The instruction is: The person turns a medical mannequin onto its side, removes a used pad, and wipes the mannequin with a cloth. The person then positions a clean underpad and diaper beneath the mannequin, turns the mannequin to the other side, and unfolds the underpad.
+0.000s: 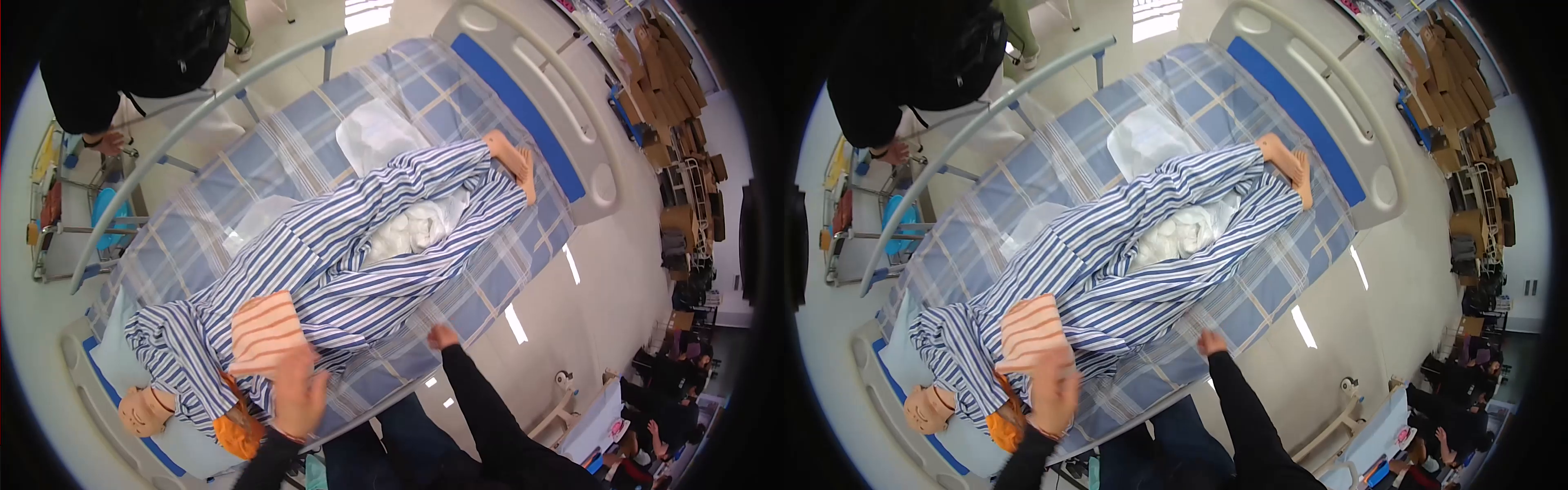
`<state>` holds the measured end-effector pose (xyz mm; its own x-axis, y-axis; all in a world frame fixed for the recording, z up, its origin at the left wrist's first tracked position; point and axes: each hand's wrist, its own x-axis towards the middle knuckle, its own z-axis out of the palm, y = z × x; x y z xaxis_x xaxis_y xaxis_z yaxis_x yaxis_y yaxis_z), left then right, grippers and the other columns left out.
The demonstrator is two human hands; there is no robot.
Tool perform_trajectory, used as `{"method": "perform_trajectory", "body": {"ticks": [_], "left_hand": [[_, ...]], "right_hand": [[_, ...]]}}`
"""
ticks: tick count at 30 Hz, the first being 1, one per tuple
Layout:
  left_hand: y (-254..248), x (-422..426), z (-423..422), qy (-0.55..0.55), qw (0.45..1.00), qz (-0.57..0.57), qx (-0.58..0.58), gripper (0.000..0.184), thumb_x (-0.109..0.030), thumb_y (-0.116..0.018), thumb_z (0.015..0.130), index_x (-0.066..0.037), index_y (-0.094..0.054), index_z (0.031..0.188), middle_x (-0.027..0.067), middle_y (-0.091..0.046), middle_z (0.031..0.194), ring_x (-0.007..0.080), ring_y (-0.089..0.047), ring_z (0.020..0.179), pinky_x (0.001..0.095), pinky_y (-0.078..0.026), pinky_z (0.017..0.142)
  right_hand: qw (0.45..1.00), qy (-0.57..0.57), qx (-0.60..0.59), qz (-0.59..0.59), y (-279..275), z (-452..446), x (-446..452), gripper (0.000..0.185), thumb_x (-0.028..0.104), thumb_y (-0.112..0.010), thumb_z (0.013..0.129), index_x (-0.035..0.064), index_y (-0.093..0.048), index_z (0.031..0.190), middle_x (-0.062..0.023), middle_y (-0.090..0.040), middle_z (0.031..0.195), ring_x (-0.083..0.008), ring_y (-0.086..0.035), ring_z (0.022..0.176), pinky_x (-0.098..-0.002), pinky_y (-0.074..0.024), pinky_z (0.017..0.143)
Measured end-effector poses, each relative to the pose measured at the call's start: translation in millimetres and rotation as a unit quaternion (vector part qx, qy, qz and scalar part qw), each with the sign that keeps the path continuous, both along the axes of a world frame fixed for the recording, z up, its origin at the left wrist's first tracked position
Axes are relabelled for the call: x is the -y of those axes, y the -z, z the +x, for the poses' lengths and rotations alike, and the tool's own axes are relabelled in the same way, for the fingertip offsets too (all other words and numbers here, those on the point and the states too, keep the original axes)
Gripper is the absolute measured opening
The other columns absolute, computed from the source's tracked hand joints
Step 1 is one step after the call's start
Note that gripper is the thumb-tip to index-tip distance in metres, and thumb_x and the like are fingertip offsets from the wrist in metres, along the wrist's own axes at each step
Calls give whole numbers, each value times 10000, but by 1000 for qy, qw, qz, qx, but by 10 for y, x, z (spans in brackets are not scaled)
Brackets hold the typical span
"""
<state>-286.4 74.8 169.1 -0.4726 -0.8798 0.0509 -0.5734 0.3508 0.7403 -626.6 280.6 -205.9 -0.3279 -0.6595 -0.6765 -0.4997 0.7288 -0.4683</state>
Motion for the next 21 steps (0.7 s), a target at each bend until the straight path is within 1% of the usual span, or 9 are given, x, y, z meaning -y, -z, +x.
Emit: {"method": "perform_trajectory", "body": {"ticks": [1, 4, 6, 8, 10, 12, 14, 18, 21], "left_hand": [[41, -315, -44, 17, 999, 46, -20, 366, -84, -690, 754, -3, -567, 1090, 189, -586, 1128, 373, -549, 1049, 435, -430, 914], [184, -1266, -48, 81, 980, 182, 11, 286, -163, -681, 789, -13, -577, 1009, 172, -586, 1022, 365, -553, 987, 418, -453, 859], [481, -1845, 151, 106, 961, 254, 29, 301, -232, -675, 799, -13, -608, 995, 170, -614, 1015, 350, -576, 986, 403, -463, 852], [788, -2300, 232, 107, 948, 297, 32, 309, -267, -667, 803, -21, -633, 987, 165, -638, 977, 340, -600, 957, 401, -478, 832], [993, -2560, 283, 76, 919, 384, 50, 302, -301, -656, 805, -38, -672, 953, 150, -672, 898, 317, -637, 886, 402, -499, 792], [1380, -2838, 341, -32, 899, 438, -2, 270, -303, -632, 823, -45, -690, 878, 137, -685, 837, 297, -658, 810, 404, -511, 737], [1968, -3009, 321, -54, 900, 432, 16, 283, -306, -603, 848, -36, -685, 870, 129, -692, 817, 244, -669, 753, 368, -513, 695], [2135, -2831, -35, -236, 695, 661, -160, 240, -271, -571, 876, -62, -667, 945, 42, -679, 804, 125, -644, 653, 290, -526, 575], [2267, -2646, -303, -313, 654, 663, -184, 215, -239, -548, 913, -68, -613, 1027, 39, -665, 865, 137, -646, 717, 286, -534, 596]], "right_hand": [[964, 226, 139, 10, -310, 218, -291, 394, 426, -520, 891, 73, -627, 752, -75, -659, 731, -191, -639, 647, -348, -507, 615], [937, 261, 176, 150, 109, 443, -1636, 387, 420, -554, 891, 42, -612, 945, -102, -645, 724, -217, -631, 607, -373, -519, 519], [899, 329, 187, 222, -730, 685, -1795, 372, 390, -581, 883, 42, -592, 1014, -111, -649, 753, -234, -634, 609, -386, -529, 521], [894, 329, 177, 247, -921, 779, -2103, 346, 373, -586, 880, 48, -595, 996, -111, -658, 778, -226, -649, 642, -389, -545, 556], [980, -71, 68, 175, -1056, 583, -2344, 288, 327, -577, 896, 61, -600, 1005, -102, -670, 797, -220, -671, 700, -375, -549, 583], [937, 228, 191, 186, -1306, 489, -2281, 244, 286, -562, 910, 73, -607, 1019, -88, -684, 810, -210, -680, 729, -354, -539, 587], [943, 238, 179, 147, -1754, 297, -1940, 231, 270, -551, 920, 77, -612, 1031, -79, -691, 838, -204, -680, 733, -334, -529, 585], [961, 201, 176, 68, -2078, -370, -1390, 261, 281, -530, 934, 68, -606, 1065, -93, -693, 871, -199, -683, 753, -334, -528, 609], [961, 199, 185, 46, -2206, -726, -841, 285, 291, -523, 940, 50, -606, 1068, -98, -693, 879, -198, -683, 759, -326, -524, 608]]}}
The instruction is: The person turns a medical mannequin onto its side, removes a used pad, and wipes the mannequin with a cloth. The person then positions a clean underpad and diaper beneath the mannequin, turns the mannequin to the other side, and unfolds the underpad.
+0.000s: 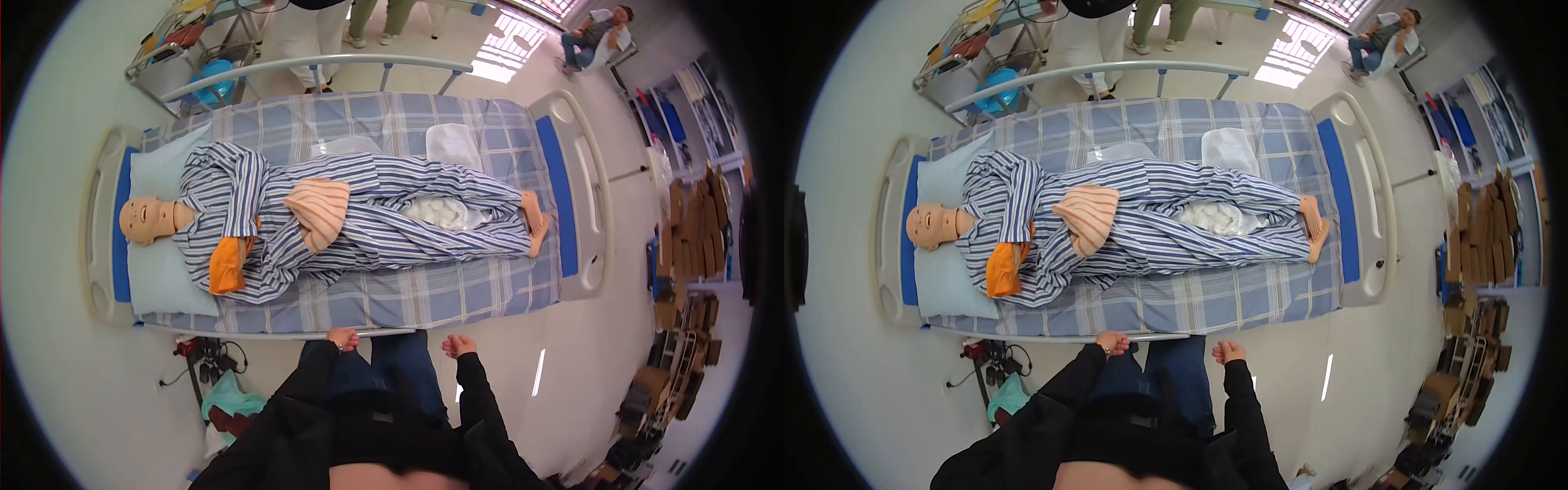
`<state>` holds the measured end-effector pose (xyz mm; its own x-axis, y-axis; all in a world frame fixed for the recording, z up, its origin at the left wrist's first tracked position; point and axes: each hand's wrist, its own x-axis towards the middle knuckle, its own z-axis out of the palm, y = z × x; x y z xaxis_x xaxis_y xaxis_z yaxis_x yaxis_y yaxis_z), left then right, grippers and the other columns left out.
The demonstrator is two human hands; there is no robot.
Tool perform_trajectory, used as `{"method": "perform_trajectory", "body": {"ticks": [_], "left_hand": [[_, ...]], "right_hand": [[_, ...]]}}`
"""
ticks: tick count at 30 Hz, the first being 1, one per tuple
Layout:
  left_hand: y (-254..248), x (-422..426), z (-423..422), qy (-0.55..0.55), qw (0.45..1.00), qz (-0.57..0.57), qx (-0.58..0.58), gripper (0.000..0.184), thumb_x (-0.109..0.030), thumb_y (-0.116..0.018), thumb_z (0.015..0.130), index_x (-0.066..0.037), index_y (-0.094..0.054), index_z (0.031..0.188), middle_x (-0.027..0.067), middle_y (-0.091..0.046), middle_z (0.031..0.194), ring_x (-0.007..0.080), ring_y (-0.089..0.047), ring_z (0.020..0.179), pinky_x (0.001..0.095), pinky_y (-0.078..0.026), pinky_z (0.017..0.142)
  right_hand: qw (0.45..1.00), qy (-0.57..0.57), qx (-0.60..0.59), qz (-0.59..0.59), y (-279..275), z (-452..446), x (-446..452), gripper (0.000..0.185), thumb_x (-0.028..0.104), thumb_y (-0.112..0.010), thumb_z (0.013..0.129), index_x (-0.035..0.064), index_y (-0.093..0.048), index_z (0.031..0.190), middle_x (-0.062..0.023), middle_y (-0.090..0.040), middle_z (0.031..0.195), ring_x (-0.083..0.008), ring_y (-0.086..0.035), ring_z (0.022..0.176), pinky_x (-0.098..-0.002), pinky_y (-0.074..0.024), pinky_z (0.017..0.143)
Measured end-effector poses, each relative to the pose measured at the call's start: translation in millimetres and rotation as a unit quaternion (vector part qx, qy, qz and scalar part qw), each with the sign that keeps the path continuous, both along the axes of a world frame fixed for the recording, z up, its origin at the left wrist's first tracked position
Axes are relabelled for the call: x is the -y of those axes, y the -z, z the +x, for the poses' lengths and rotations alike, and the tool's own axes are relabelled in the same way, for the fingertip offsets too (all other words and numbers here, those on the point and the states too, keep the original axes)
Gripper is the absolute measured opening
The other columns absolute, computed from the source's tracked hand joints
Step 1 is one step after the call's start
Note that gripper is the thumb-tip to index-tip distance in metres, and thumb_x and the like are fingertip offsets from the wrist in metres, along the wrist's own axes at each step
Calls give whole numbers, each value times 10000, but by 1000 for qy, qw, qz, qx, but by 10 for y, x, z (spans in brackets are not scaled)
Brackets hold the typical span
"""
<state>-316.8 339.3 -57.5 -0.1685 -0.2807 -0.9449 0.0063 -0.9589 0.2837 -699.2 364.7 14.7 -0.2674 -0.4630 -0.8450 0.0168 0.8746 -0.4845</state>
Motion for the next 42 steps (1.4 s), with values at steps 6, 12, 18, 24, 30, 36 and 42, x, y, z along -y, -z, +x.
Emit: {"method": "perform_trajectory", "body": {"ticks": [6, 12, 18, 24, 30, 36, 42], "left_hand": [[540, 424, -847, -246, 969, 9, -3, 273, -219, -521, 930, -53, -549, 1145, 98, -640, 1021, 215, -635, 899, 366, -532, 760], [1471, 824, -1288, -437, 895, -90, -30, 342, -224, -480, 955, 7, -503, 1207, 179, -559, 1194, 263, -566, 1089, 358, -480, 925], [1314, 1693, -1248, 277, 825, -232, 434, 407, -227, -503, 884, -87, -523, 1266, 107, -563, 1262, 269, -538, 1153, 344, -443, 974], [2546, 1371, -1466, -18, 841, -390, 373, 521, -378, -463, 871, -163, -475, 1346, 94, -458, 1408, 314, -436, 1270, 410, -362, 1048], [2036, 1538, -1577, 85, 813, -413, 401, 662, -527, -443, 883, -135, -381, 1412, 127, -406, 1443, 342, -370, 1318, 475, -310, 1075], [2156, 1550, -1729, -412, 809, -419, -8, 685, -493, -469, 898, -108, -297, 1438, 110, -356, 1474, 316, -380, 1311, 438, -308, 1090], [1568, 1585, -1553, -79, 855, -364, 361, 586, -361, -605, 836, -80, -463, 1331, 158, -480, 1363, 356, -424, 1266, 418, -357, 1061]], "right_hand": [[977, -118, -92, -150, 362, -1247, 1425, 265, 286, -528, 940, 53, -641, 993, -86, -690, 872, -166, -667, 747, -286, -513, 591], [842, -295, -316, -323, 719, -2009, 3083, 362, 263, -625, 878, -24, -609, 1098, -165, -664, 1009, -264, -642, 918, -349, -501, 813], [802, -376, -391, -249, 1439, -2055, 4238, 802, 503, -745, 712, -131, -542, 1160, -281, -587, 1167, -370, -567, 1102, -398, -442, 936], [848, -425, -198, -246, 1764, -1811, 4336, 682, 354, -782, 706, -68, -563, 1195, -175, -649, 1099, -254, -616, 1005, -335, -455, 891], [668, -595, -366, -254, 678, -839, 3861, 322, 334, -591, 835, 12, -592, 846, -242, -632, 801, -439, -604, 780, -513, -452, 658], [899, -323, -10, -294, -232, -728, 3139, 273, 108, -546, 878, -31, -612, 1104, -94, -653, 1059, -251, -616, 969, -345, -462, 847], [888, -390, -47, -239, -338, -1315, 2750, 290, 5, -572, 793, 40, -643, 1072, -44, -608, 1003, -209, -561, 1016, -340, -437, 869]]}}
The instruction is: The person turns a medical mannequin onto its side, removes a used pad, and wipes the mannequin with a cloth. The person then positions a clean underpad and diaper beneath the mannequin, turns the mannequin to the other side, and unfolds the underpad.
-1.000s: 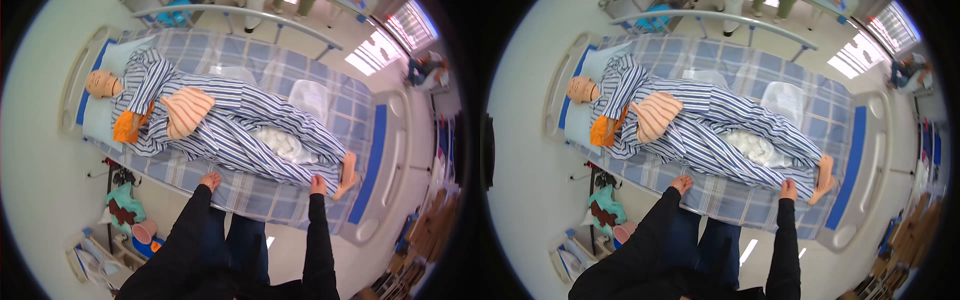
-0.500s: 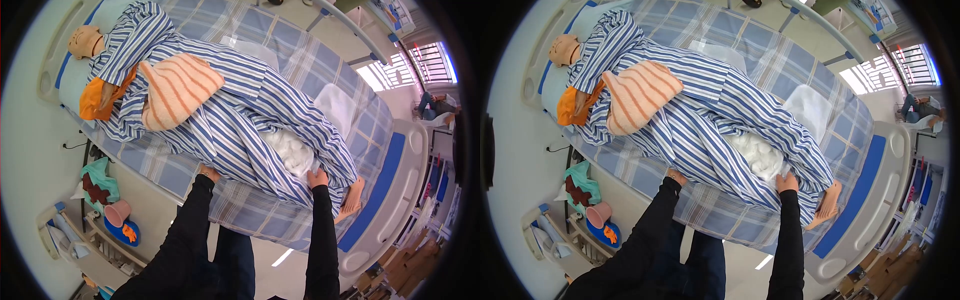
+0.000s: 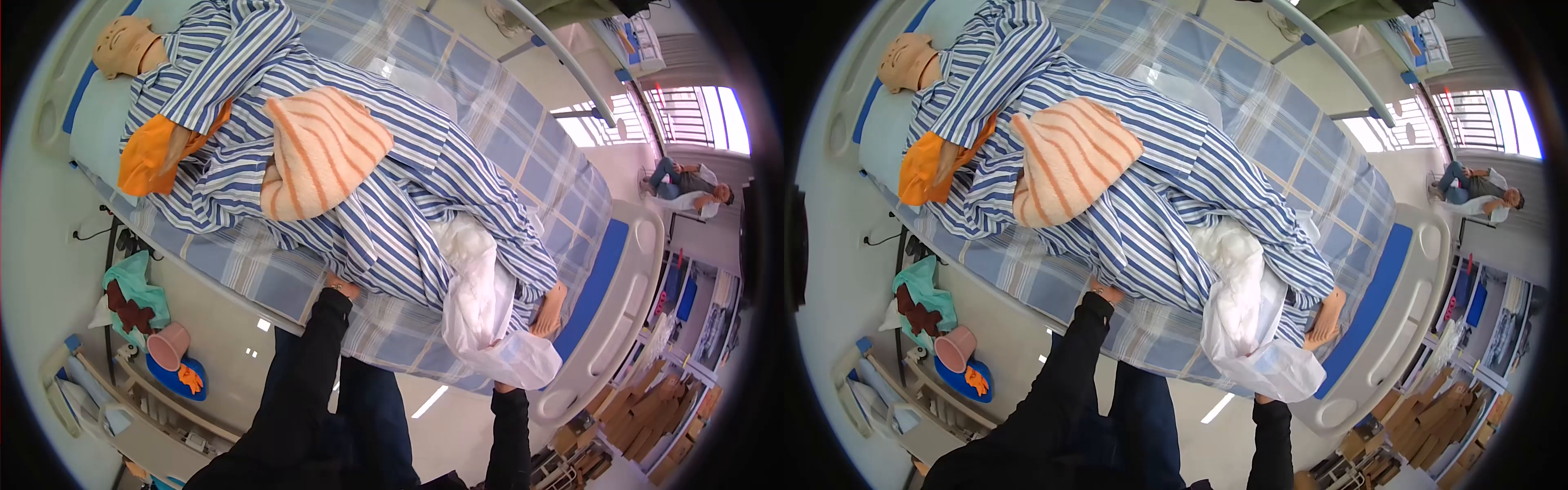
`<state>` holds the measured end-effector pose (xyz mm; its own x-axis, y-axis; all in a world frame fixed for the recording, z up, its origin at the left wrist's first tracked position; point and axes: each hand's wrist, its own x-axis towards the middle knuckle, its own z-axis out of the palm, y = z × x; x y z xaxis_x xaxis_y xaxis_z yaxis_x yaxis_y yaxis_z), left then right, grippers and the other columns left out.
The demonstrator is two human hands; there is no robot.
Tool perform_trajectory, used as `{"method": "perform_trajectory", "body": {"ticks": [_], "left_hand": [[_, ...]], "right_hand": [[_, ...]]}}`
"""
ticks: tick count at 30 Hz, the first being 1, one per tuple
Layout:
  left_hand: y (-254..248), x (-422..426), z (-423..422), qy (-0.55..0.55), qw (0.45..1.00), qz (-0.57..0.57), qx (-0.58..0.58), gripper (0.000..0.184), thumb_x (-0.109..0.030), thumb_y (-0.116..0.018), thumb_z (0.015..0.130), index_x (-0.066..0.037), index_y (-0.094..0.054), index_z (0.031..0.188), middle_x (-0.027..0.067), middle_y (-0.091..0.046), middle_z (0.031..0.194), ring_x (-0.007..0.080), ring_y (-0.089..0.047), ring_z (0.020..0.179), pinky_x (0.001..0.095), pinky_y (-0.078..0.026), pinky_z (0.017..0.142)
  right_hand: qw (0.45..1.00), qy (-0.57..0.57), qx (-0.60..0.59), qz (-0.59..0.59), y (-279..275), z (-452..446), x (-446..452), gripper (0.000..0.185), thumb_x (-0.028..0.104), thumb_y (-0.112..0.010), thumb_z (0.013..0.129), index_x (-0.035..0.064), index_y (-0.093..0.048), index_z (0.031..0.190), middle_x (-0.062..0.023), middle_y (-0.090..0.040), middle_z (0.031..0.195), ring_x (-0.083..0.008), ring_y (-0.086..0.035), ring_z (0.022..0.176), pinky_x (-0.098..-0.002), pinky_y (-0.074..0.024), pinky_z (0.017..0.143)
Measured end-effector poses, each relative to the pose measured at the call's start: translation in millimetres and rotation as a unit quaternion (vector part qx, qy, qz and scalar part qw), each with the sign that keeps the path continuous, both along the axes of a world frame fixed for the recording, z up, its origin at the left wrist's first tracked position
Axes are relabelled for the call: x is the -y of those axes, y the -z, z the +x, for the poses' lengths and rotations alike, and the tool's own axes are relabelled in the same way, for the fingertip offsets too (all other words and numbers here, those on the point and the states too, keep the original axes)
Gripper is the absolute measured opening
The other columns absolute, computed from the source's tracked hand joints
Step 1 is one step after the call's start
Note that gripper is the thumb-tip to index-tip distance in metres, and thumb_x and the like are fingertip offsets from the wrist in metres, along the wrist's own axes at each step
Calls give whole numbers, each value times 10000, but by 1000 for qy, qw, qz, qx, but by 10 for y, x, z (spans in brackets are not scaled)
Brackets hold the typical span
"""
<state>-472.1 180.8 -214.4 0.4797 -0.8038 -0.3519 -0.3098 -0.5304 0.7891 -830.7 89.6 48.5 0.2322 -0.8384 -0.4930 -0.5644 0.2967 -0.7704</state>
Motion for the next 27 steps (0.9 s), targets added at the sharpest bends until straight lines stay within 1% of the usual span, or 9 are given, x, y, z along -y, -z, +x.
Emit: {"method": "perform_trajectory", "body": {"ticks": [4, 5, 6, 7, 9, 13, 19, 24, 27], "left_hand": [[288, -458, 54, -40, 990, 11, -134, 427, -266, -557, 907, -71, -469, 1276, 105, -510, 1320, 277, -492, 1190, 392, -451, 928], [-309, -394, 260, 165, 965, 168, 115, 355, -247, -547, 915, -69, -503, 1219, 93, -546, 1262, 259, -533, 1126, 385, -476, 861], [-337, -361, 226, -198, 959, 105, -175, 293, -226, -574, 884, -47, -539, 1113, 107, -574, 1124, 278, -542, 1003, 392, -463, 825], [-381, -372, 138, -514, 741, 22, -432, 238, -206, -601, 853, -26, -575, 1006, 122, -603, 986, 297, -552, 880, 398, -449, 789], [-628, -500, 85, -311, 950, -2, -14, 104, -132, -520, 932, -31, -543, 944, 75, -552, 916, 188, -533, 831, 330, -450, 738], [-2242, 327, -222, -74, 979, -192, -11, 129, -64, -569, 864, -8, -545, 978, 158, -557, 991, 306, -546, 883, 383, -442, 800], [-1910, 1739, -787, 174, 960, -198, 99, 544, -324, -612, 856, -17, -489, 1287, 195, -440, 1363, 389, -394, 1261, 481, -323, 1035], [-1491, 1802, -1160, 400, 880, 142, 216, 716, -531, -520, 842, -77, -429, 1388, 122, -346, 1476, 374, -263, 1362, 603, -215, 1055], [-1481, 1820, -1142, 422, 853, 167, 257, 664, -461, -565, 807, -83, -479, 1345, 115, -363, 1464, 356, -256, 1368, 571, -227, 1058]], "right_hand": [[878, -446, -172, 31, -257, -122, -250, 377, -66, -583, 720, 92, -662, 1053, -32, -585, 940, -194, -529, 1048, -332, -423, 879], [865, -471, -170, 37, -334, -25, -293, 403, -83, -586, 701, 105, -667, 1048, -29, -580, 924, -190, -520, 1056, -330, -419, 882], [893, -415, -170, 41, -544, 187, -312, 437, -91, -571, 635, 117, -685, 1003, -63, -596, 985, -250, -535, 1042, -346, -424, 914], [916, -361, -172, -15, -529, 129, -244, 403, -73, -577, 673, 98, -674, 1024, -66, -608, 997, -245, -555, 1010, -343, -437, 894], [947, -240, -172, -128, -322, -140, -91, 339, -38, -588, 747, 62, -653, 1064, -73, -630, 1021, -236, -594, 946, -336, -463, 853], [972, 178, -134, -77, 739, -635, 873, 251, 135, -619, 858, -57, -623, 1020, -152, -672, 961, -206, -632, 917, -317, -483, 801], [919, 155, -344, -113, 2251, -228, 1411, 459, 295, -737, 768, -89, -621, 991, -176, -675, 951, -225, -640, 847, -330, -490, 770], [978, 43, -154, -137, 1467, 338, 1287, 324, 252, -691, 807, -54, -609, 876, -145, -653, 759, -171, -591, 688, -345, -458, 607], [948, -169, -216, -163, 563, 852, 800, 379, 251, -655, 851, 5, -438, 662, -261, -504, 624, -463, -488, 589, -471, -356, 494]]}}
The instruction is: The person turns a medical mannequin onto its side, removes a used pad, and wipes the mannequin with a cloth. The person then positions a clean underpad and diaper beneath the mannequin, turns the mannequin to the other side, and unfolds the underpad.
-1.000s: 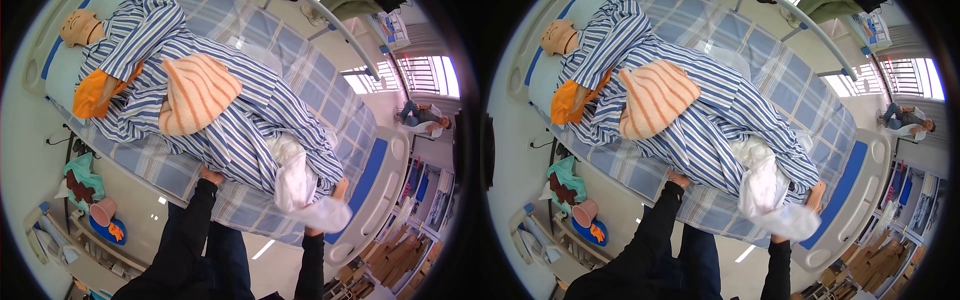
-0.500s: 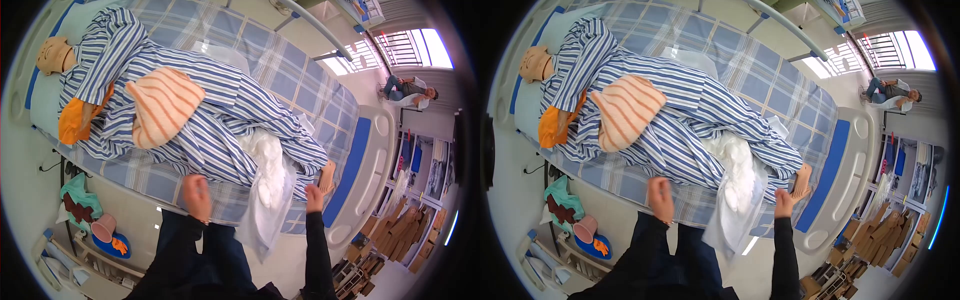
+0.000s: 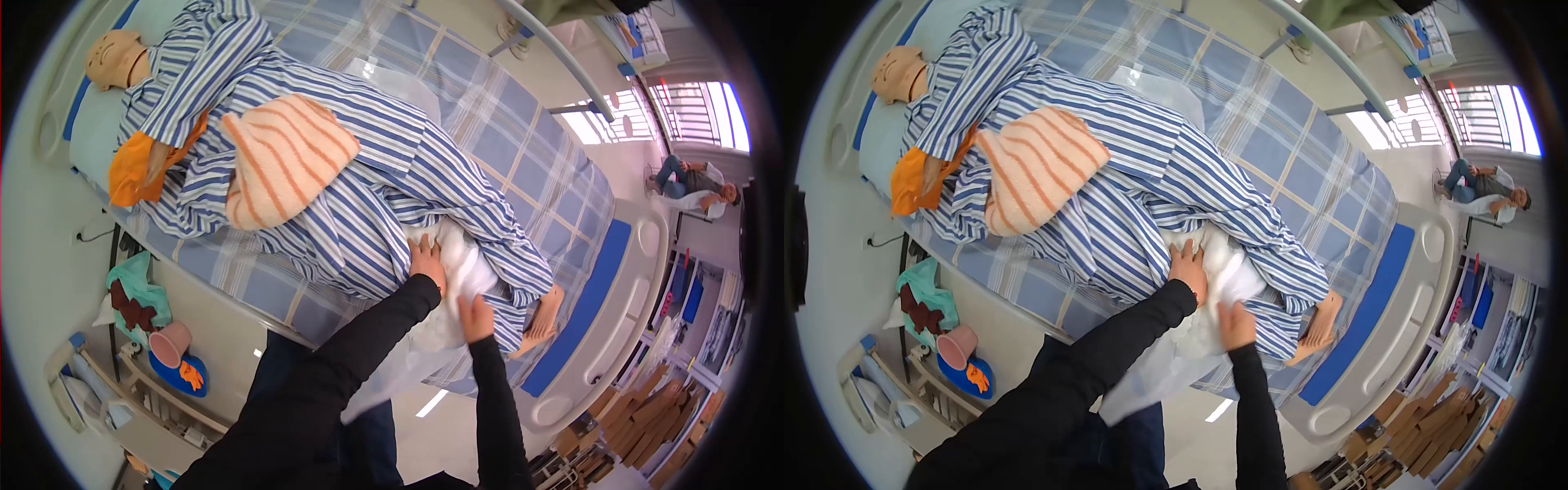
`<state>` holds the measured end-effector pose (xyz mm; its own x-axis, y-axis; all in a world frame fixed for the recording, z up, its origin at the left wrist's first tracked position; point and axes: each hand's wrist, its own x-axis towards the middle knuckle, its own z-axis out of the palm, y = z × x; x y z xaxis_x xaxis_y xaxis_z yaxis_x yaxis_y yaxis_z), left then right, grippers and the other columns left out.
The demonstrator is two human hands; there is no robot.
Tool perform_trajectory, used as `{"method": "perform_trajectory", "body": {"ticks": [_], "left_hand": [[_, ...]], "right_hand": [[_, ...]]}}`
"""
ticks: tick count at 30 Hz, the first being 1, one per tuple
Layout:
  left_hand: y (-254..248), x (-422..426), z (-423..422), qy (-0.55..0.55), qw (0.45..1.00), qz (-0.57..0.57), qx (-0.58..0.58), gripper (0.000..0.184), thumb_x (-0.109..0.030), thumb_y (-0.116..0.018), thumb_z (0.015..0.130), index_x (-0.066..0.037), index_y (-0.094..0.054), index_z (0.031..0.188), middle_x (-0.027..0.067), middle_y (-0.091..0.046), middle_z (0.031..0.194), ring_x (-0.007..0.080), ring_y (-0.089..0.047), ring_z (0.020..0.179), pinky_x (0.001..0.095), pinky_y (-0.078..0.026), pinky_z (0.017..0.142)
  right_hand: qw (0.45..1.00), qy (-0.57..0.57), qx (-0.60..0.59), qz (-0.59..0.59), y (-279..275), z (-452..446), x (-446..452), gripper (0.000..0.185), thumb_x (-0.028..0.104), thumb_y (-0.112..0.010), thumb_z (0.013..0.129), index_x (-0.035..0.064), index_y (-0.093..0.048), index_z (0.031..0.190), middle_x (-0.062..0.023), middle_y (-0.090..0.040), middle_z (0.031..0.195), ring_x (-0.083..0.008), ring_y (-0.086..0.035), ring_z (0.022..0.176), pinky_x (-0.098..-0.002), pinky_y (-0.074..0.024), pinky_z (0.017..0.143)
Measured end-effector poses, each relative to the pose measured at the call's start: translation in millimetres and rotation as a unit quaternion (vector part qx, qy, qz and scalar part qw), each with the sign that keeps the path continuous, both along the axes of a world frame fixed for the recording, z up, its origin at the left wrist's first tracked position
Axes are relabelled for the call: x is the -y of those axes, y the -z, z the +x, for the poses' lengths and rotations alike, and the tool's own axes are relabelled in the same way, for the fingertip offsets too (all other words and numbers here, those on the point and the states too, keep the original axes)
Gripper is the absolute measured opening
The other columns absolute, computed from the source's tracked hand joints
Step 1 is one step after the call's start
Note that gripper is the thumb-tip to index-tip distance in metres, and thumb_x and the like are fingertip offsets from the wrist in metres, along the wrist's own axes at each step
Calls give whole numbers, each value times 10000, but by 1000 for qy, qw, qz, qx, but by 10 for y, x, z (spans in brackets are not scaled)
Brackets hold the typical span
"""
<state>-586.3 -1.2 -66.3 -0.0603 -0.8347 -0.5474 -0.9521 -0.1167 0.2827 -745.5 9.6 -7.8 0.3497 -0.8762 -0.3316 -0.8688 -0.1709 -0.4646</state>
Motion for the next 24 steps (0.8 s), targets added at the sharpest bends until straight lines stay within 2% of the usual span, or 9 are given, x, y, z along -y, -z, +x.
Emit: {"method": "perform_trajectory", "body": {"ticks": [2, 3, 5, 9, 11, 15, 21, 22, 24], "left_hand": [[538, -223, -275, -78, 987, -138, 18, 498, -350, -556, 833, -76, -581, 1248, 110, -459, 1396, 358, -296, 1345, 557, -244, 1040], [-315, -348, 197, -54, 986, -104, -114, 290, -190, -564, 821, -45, -648, 1057, 128, -572, 1220, 333, -439, 1226, 484, -346, 981], [-512, -870, 480, -291, 789, -332, -427, 142, -86, -570, 826, 0, -615, 930, 161, -601, 1040, 325, -570, 991, 373, -453, 871], [151, -2053, 938, -705, 622, -230, -252, 139, -113, -524, 916, -13, -602, 974, 94, -626, 861, 196, -582, 733, 299, -469, 676], [1035, -2496, 1018, -765, 467, -193, -399, 174, -131, -517, 923, -27, -598, 1037, 105, -639, 939, 194, -604, 855, 320, -482, 772], [1550, -2217, 1299, -565, 188, -107, -796, 238, -215, -529, 912, -50, -565, 1081, 87, -635, 1049, 284, -594, 947, 381, -460, 844], [1367, -2277, 1308, -453, -129, 25, -882, 561, -392, -524, 906, -74, -349, 1334, 116, -488, 1287, 276, -440, 1195, 418, -340, 1006], [1262, -2385, 1315, -438, -170, 45, -882, 620, -421, -523, 905, -78, -313, 1377, 121, -464, 1326, 274, -414, 1236, 424, -320, 1033], [814, -2563, 1425, -503, -126, 55, -853, 739, -480, -522, 903, -86, -241, 1461, 130, -415, 1406, 271, -363, 1318, 437, -280, 1086]], "right_hand": [[972, -158, 124, -122, -709, 619, -76, 213, 188, -626, 875, -17, -610, 823, -249, -544, 650, -432, -518, 581, -438, -411, 540], [979, -74, 118, -151, -871, 761, -9, 204, 167, -605, 888, -32, -614, 932, -227, -592, 722, -372, -560, 624, -399, -438, 591], [964, 107, 204, -135, -981, 929, 243, 273, 128, -559, 912, -44, -582, 1122, -164, -645, 898, -244, -601, 758, -324, -463, 709], [921, 144, 359, 49, -1133, 1423, 805, 350, 98, -492, 943, -19, -488, 1273, -80, -606, 1120, -122, -558, 964, -253, -428, 869], [934, 74, 341, 80, -1197, 1812, 915, 343, 110, -508, 948, -1, -490, 1272, -70, -612, 1115, -122, -569, 972, -254, -447, 850], [939, 11, 345, 12, -957, 2964, 973, 213, 111, -515, 917, 14, -556, 1101, 7, -565, 757, -54, -484, 648, -233, -392, 547], [969, -81, 202, 117, 20, 4305, 1323, 247, 134, -574, 858, -35, -532, 1033, -110, -592, 729, -172, -602, 646, -301, -470, 545], [986, -114, 100, 75, 136, 4365, 1470, 276, 141, -586, 857, -56, -529, 1042, -122, -603, 760, -187, -619, 681, -311, -488, 575], [923, 14, 257, 285, -33, 4462, 1503, 218, 168, -601, 898, -15, -551, 1006, -51, -592, 807, -153, -580, 667, -312, -482, 597]]}}
